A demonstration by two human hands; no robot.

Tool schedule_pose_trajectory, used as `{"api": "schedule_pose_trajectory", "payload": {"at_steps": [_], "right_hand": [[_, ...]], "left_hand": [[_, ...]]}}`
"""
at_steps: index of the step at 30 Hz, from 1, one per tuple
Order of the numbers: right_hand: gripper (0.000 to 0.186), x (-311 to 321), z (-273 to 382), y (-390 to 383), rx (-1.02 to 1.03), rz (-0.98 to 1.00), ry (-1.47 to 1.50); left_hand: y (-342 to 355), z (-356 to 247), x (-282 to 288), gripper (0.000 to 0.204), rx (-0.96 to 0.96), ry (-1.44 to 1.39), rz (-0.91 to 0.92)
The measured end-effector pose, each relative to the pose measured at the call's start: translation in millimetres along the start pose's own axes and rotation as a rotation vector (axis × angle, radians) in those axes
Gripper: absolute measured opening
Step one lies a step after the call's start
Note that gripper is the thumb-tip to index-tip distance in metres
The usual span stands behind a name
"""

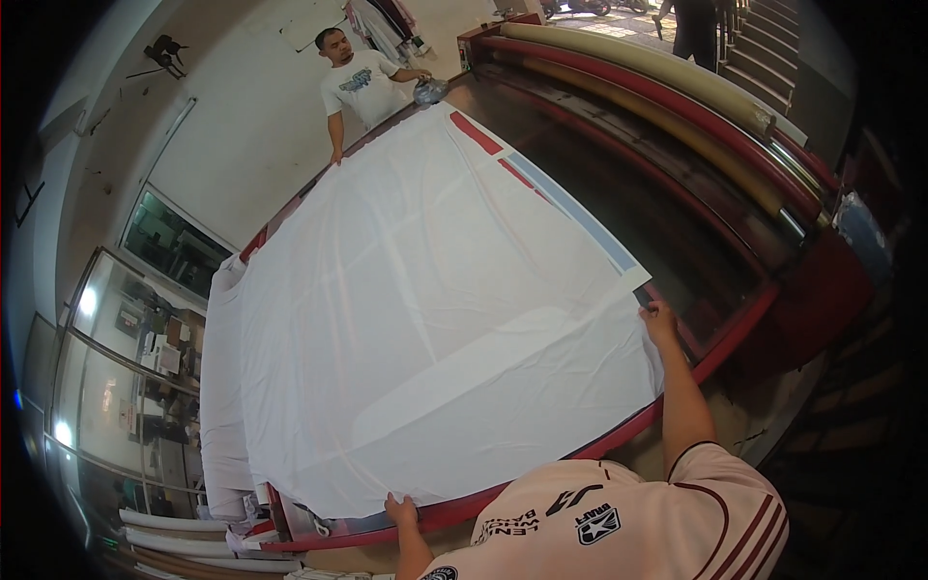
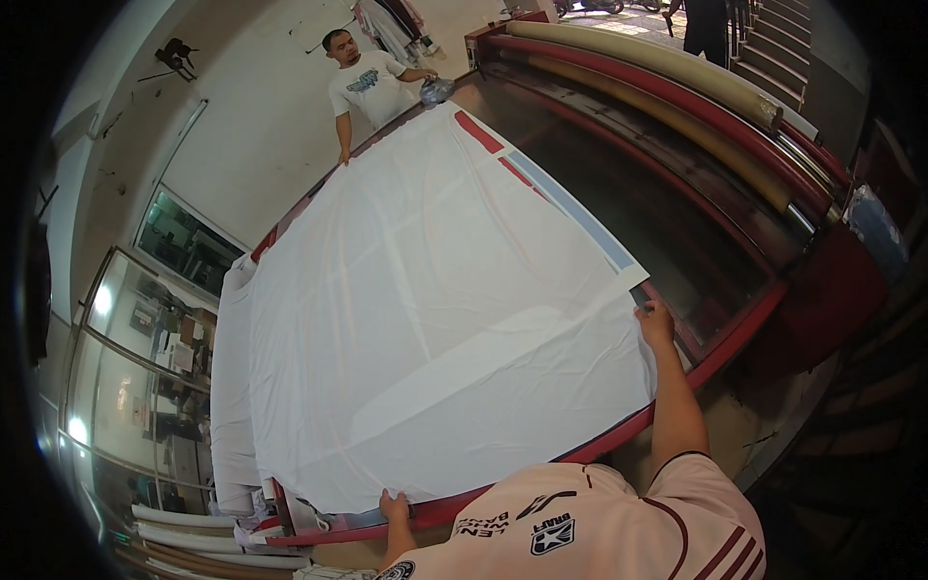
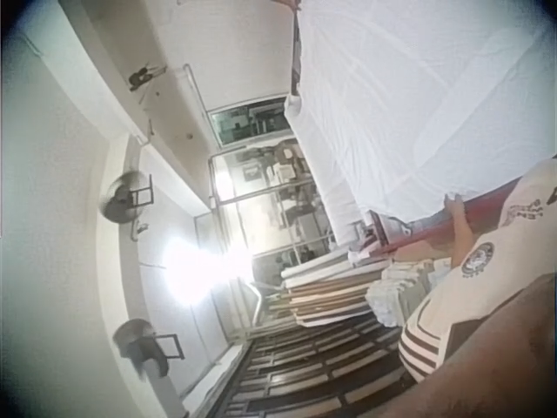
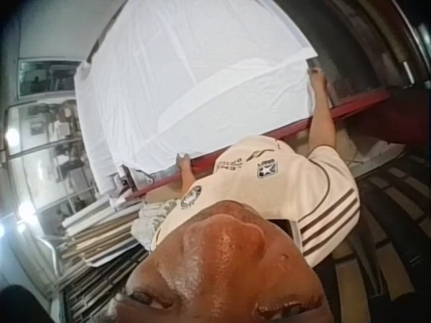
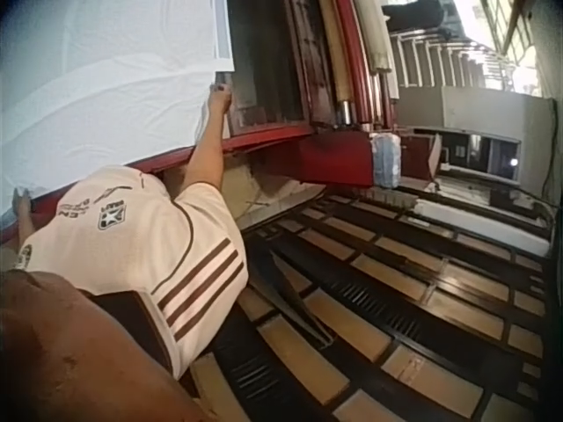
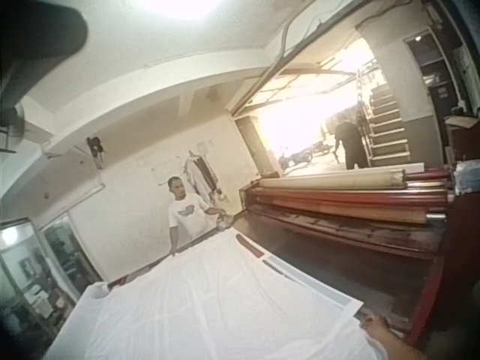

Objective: The person is aligning and cutting large sheets of printed fabric on a production table.

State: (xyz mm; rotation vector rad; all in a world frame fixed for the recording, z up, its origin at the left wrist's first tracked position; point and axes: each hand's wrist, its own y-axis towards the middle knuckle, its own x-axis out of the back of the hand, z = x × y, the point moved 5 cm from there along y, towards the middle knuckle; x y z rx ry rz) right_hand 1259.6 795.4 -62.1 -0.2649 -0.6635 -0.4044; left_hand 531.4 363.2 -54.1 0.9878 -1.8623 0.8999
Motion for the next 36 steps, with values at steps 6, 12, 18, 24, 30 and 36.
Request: {"api": "schedule_pose_trajectory", "payload": {"at_steps": [6,12,18,24,30,36], "right_hand": [[0.034,-9,9,-6,-0.047,0.155,-0.095],[0.021,-15,2,5,-0.081,-0.045,-0.138],[0.021,-28,-27,25,-0.120,-0.016,0.033],[0.027,-26,-22,24,-0.097,0.084,0.090],[0.030,-11,6,6,-0.082,0.183,-0.142],[0.026,-4,26,13,0.010,0.036,-0.066]], "left_hand": [[-11,-6,2,0.068,-0.069,0.159,-0.035],[-16,-6,1,0.065,-0.082,0.156,-0.067],[-19,-4,4,0.068,-0.110,0.024,-0.067],[-18,-2,4,0.068,-0.119,-0.004,-0.076],[-16,2,1,0.066,-0.140,0.040,-0.090],[-8,3,12,0.052,-0.228,0.125,-0.192]]}}
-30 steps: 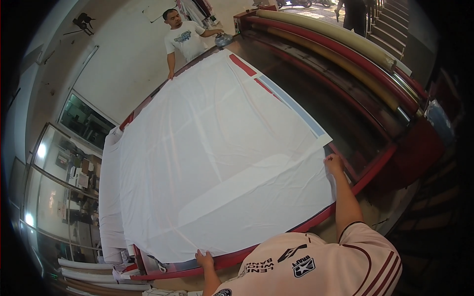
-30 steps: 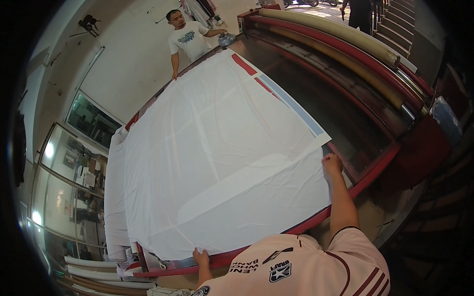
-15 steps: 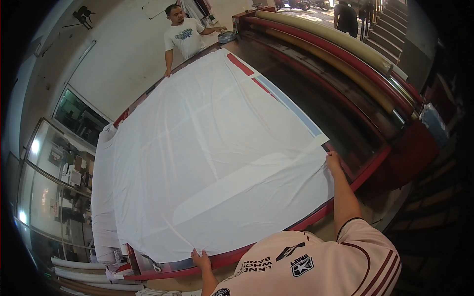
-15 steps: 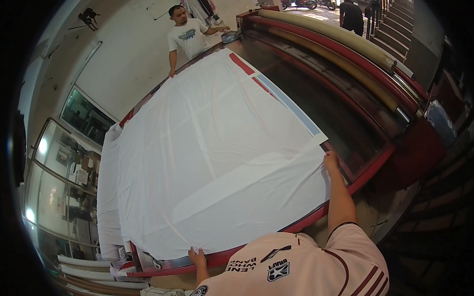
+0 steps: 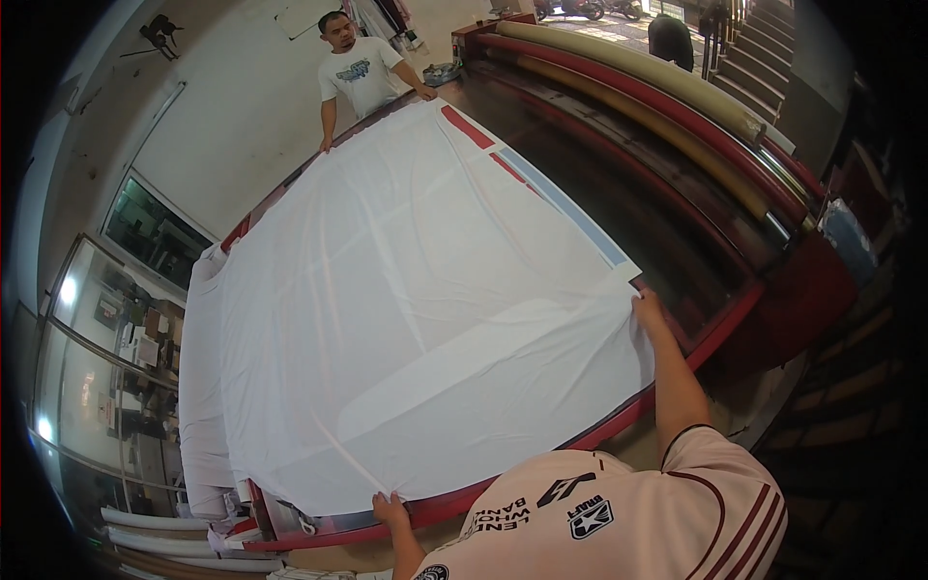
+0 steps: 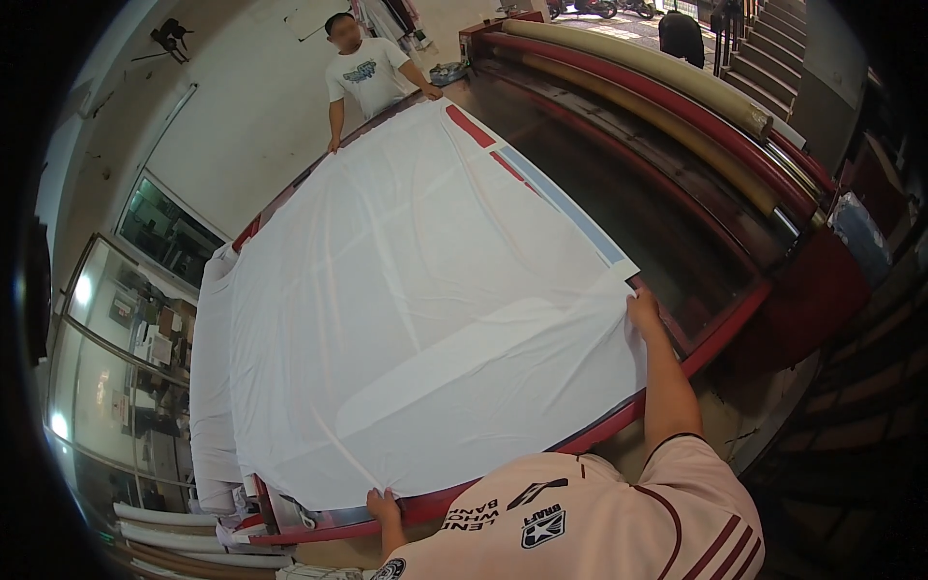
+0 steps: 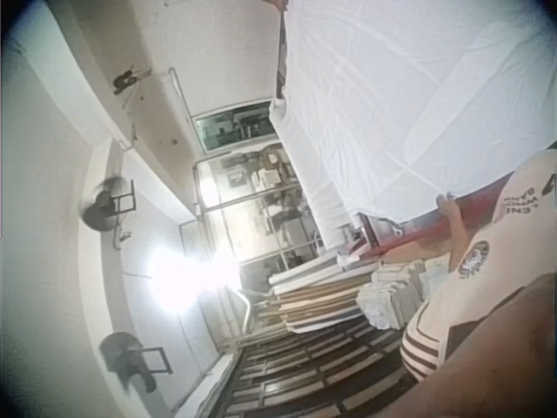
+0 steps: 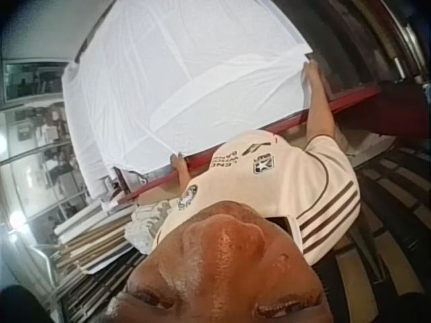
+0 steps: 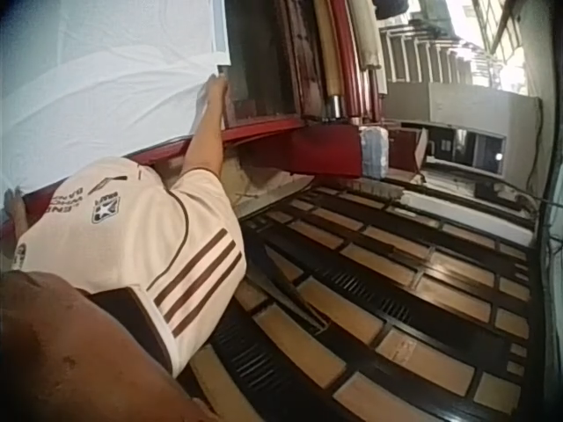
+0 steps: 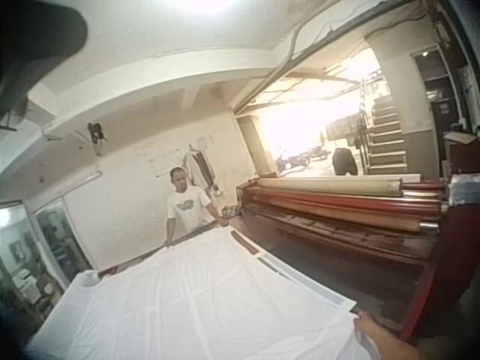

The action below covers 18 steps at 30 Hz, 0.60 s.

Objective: The person is aligning and cutting large sheets of printed fabric on a production table.

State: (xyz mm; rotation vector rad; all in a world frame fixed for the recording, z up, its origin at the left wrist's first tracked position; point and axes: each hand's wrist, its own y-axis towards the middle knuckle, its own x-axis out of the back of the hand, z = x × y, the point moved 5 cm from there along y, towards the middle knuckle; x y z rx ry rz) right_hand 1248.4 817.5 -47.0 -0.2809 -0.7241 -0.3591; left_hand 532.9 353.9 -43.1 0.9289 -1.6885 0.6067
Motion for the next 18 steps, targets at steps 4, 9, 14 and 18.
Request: {"api": "schedule_pose_trajectory", "payload": {"at_steps": [4,9,14,18], "right_hand": [[0.024,20,19,8,0.055,-0.055,0.102],[0.020,68,44,9,0.056,-0.217,0.235],[0.019,90,44,15,0.029,-0.234,0.317],[0.018,88,35,22,0.072,-0.229,0.292]], "left_hand": [[12,-6,5,0.030,-0.002,0.086,0.050],[21,-40,24,0.027,-0.002,-0.080,0.003],[24,-71,39,0.027,-0.021,-0.119,0.012],[33,-78,42,0.025,-0.085,-0.105,0.015]]}}
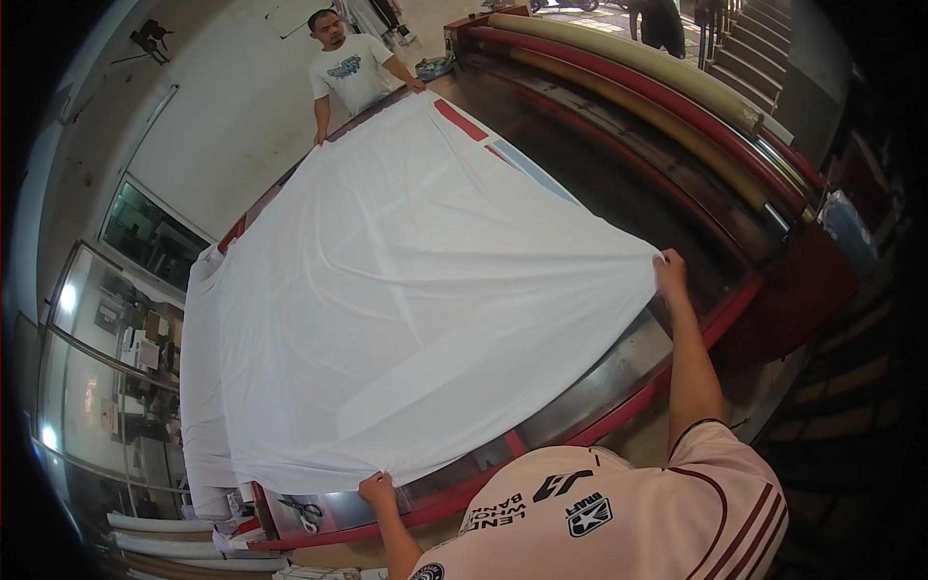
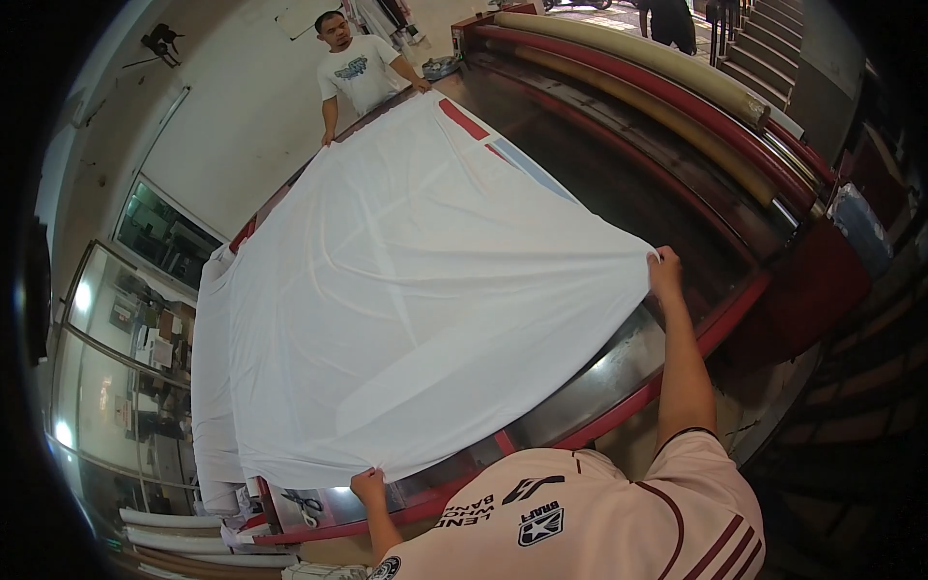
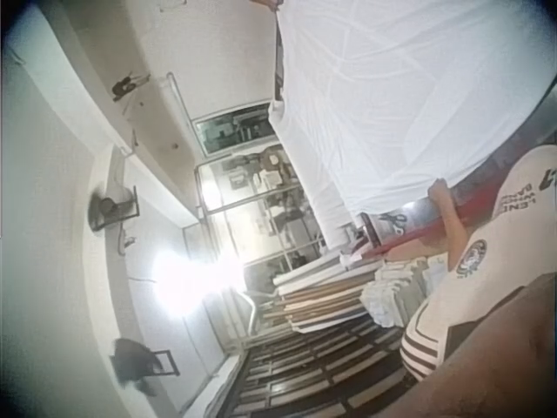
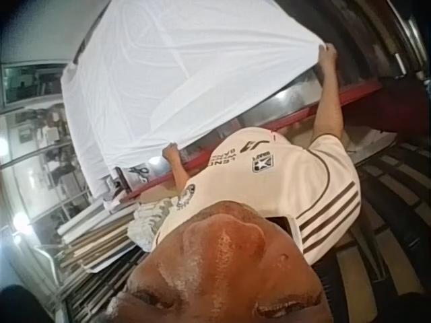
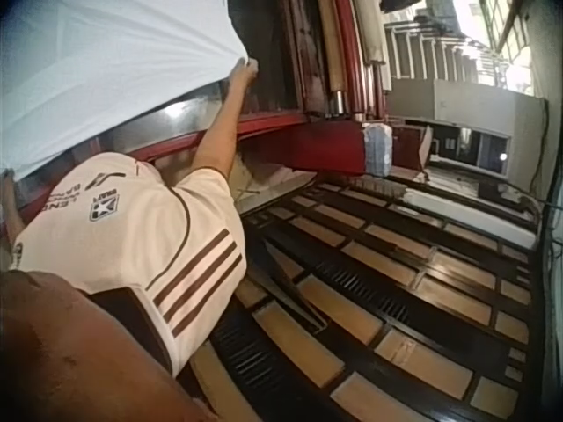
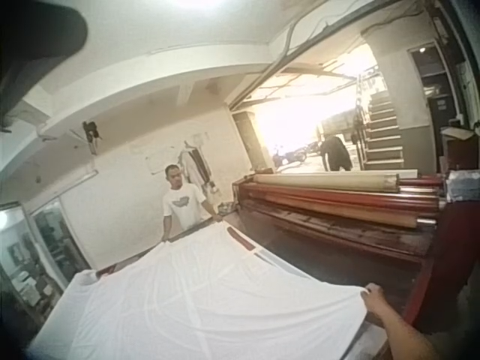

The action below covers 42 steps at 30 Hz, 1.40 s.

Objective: The person is aligning and cutting large sheets of printed fabric on a production table.

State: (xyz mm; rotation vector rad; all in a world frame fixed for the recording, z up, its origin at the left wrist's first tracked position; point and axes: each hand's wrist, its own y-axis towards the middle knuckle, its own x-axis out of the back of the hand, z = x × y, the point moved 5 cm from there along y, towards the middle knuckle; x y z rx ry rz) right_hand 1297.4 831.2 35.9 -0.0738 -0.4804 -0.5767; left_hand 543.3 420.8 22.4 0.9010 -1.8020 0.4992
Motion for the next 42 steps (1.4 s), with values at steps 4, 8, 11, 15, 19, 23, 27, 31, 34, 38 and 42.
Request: {"api": "schedule_pose_trajectory", "payload": {"at_steps": [4,8,11,15,19,23,27,31,34,38,42], "right_hand": [[0.018,-1,-3,2,0.056,-0.012,-0.023],[0.017,3,0,5,0.016,-0.029,0.054],[0.017,9,6,11,0.041,-0.076,0.105],[0.017,18,3,27,0.108,-0.138,0.183],[0.019,26,-13,46,0.127,-0.227,0.013],[0.022,21,-35,61,0.001,-0.202,-0.282],[0.032,-4,-53,57,-0.223,0.145,-0.667],[0.038,-39,-35,66,-0.226,0.252,-0.819],[0.047,-87,1,104,-0.017,0.171,-0.776],[0.052,-129,13,148,-0.010,0.164,-0.732],[0.048,-144,-5,166,-0.004,0.175,-0.790]], "left_hand": [[2,-1,3,0.026,-0.018,0.037,0.031],[2,-15,13,0.028,0.016,0.016,0.028],[1,-32,21,0.030,-0.009,-0.005,-0.015],[0,-49,18,0.029,-0.005,0.000,0.018],[-5,-66,-1,0.030,-0.069,0.061,0.064],[-15,-76,-27,0.029,-0.143,0.077,0.105],[-23,-75,-49,0.029,-0.127,0.101,0.192],[-31,-78,-58,0.030,-0.109,0.188,0.213],[-36,-83,-61,0.029,-0.086,0.230,0.222],[-32,-85,-67,0.027,0.000,0.275,0.324],[-30,-90,-67,0.027,-0.052,0.335,0.255]]}}
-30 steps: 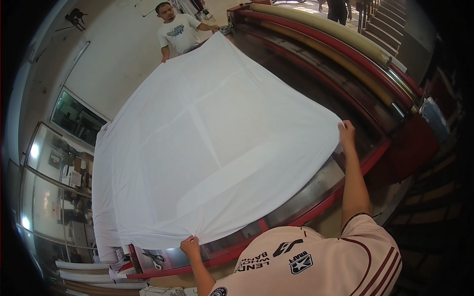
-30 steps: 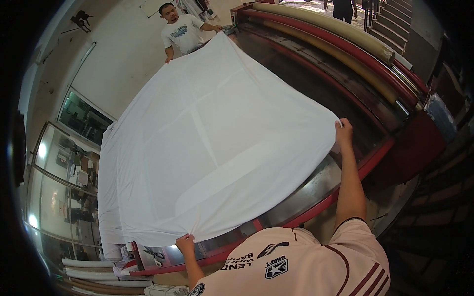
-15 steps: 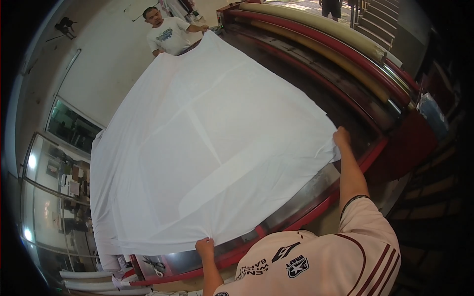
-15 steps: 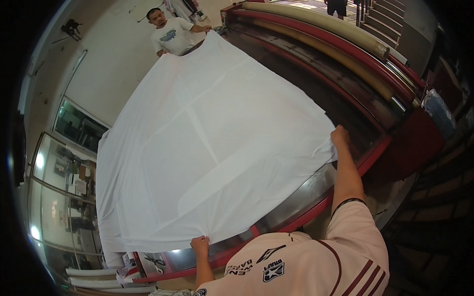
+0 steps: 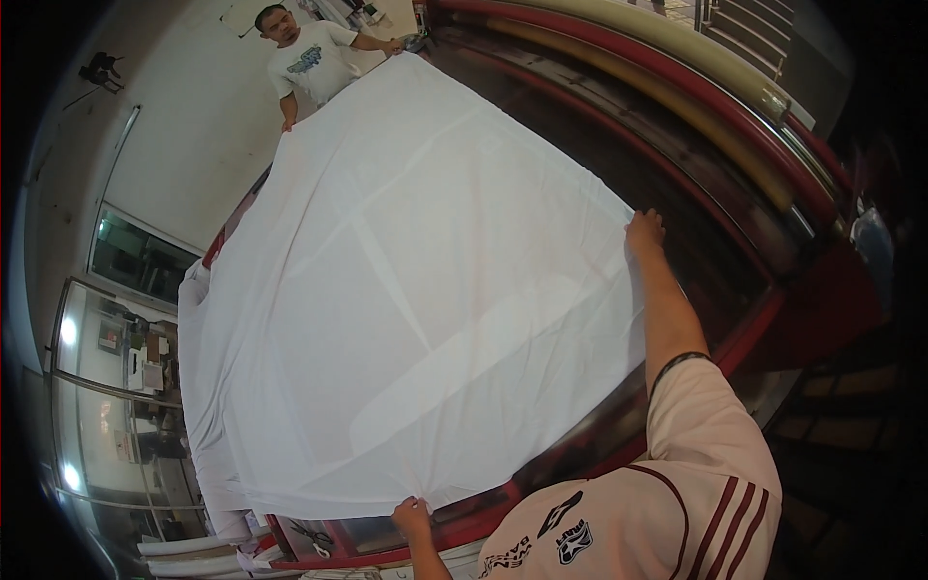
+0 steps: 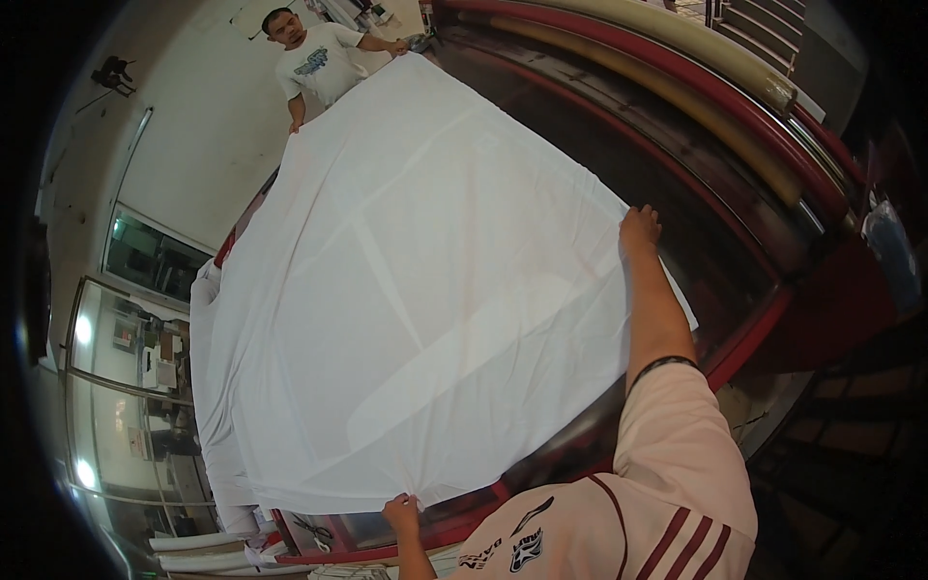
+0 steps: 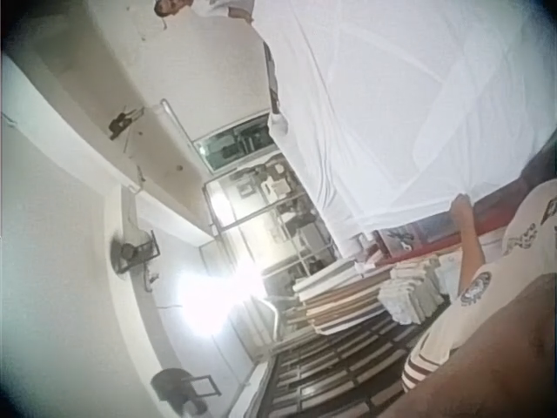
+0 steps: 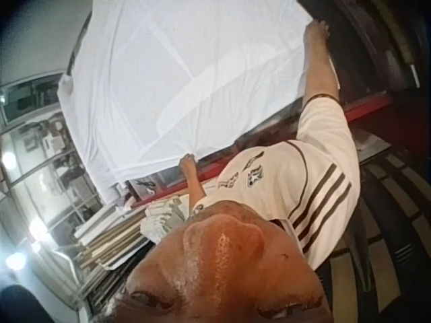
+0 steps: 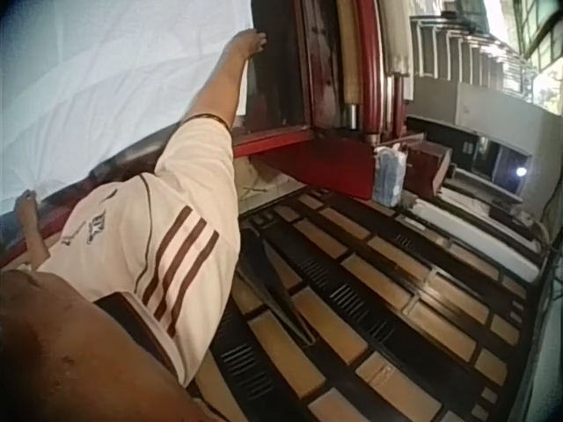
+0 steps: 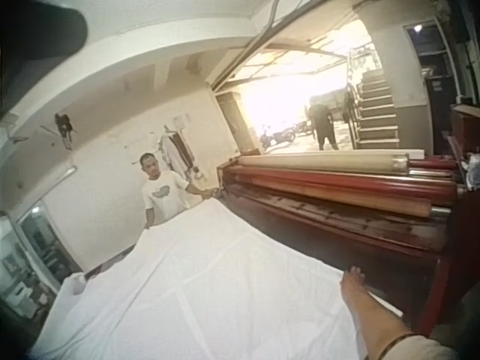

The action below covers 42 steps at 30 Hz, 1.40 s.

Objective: The person is aligning and cutting large sheets of printed fabric on a production table.

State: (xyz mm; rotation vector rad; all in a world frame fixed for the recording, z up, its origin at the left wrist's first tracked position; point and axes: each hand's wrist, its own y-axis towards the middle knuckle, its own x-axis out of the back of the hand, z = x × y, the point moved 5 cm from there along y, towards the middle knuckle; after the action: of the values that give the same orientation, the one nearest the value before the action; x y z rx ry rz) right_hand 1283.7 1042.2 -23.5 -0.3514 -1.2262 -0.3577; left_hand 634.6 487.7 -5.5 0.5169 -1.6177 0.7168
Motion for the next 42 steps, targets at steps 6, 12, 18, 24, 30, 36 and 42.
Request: {"api": "schedule_pose_trajectory", "payload": {"at_steps": [6,12,18,24,30,36,42], "right_hand": [[0.027,-9,-15,16,0.095,-0.081,-0.043],[0.024,3,-30,39,-0.025,-0.025,0.127],[0.030,7,-36,43,-0.076,-0.020,0.210],[0.047,25,-40,9,-0.078,0.066,0.172],[0.040,30,-108,-50,0.098,0.071,0.027],[0.032,30,-165,-60,0.016,-0.019,0.331],[0.031,42,-167,-83,0.078,0.009,0.344]], "left_hand": [[-6,-7,1,0.026,-0.057,-0.057,-0.057],[-2,-14,11,0.025,-0.036,-0.117,0.038],[-3,-21,11,0.022,-0.115,-0.040,0.046],[-6,-10,-3,0.024,-0.079,-0.073,0.032],[-20,-2,-8,0.046,0.066,-0.226,0.087],[-32,-4,-12,0.055,-0.059,-0.195,0.039],[-51,-5,-21,0.066,-0.187,-0.011,-0.031]]}}
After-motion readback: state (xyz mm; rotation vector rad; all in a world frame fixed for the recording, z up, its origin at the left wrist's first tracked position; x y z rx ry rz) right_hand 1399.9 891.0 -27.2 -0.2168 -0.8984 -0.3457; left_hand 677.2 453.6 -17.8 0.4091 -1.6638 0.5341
